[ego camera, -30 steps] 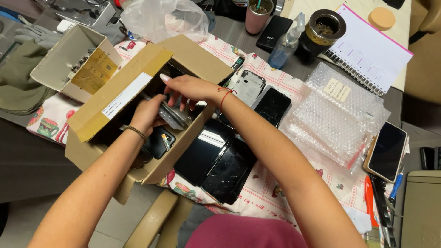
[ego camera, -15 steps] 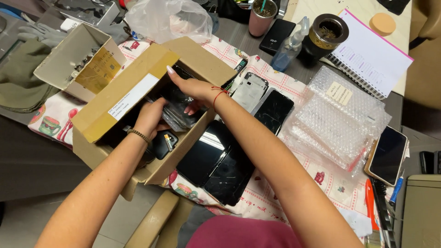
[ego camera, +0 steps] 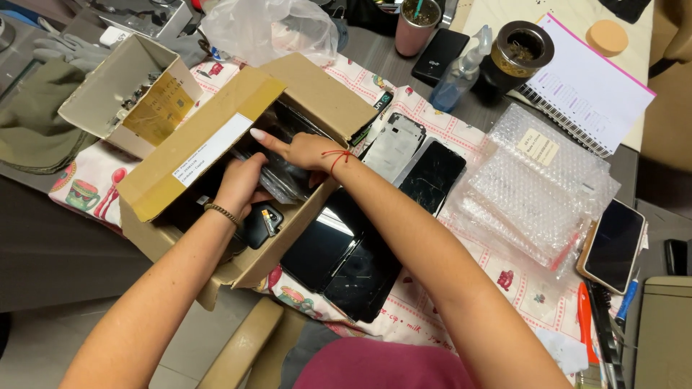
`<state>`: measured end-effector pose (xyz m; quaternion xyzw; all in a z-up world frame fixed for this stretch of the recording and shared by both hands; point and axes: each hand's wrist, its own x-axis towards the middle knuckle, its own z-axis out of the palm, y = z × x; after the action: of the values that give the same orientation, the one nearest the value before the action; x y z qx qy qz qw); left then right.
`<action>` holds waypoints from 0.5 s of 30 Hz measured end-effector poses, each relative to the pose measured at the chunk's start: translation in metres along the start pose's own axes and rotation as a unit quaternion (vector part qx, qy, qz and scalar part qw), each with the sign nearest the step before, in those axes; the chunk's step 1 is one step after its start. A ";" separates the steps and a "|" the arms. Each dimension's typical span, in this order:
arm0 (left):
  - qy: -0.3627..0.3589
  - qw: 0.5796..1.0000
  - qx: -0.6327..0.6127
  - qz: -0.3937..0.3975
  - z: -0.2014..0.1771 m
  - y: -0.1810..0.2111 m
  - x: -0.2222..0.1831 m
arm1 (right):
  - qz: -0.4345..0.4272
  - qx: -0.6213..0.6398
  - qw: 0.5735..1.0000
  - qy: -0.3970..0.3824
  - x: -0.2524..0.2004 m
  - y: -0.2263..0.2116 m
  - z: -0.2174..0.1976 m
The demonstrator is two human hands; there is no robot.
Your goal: Organizing and packing mobile phone screens into bubble wrap and a cardboard box on a repair bench.
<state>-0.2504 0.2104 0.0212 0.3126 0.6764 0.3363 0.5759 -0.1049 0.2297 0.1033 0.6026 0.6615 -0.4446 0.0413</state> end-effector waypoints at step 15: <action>0.004 1.000 0.008 0.011 -0.006 -0.008 0.004 | 0.044 -0.005 0.997 0.064 0.042 0.012 0.023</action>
<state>-0.2572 0.2088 0.0128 0.3235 0.6778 0.3385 0.5669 -0.1173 0.2460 0.0583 0.6586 0.6376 -0.3990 0.0215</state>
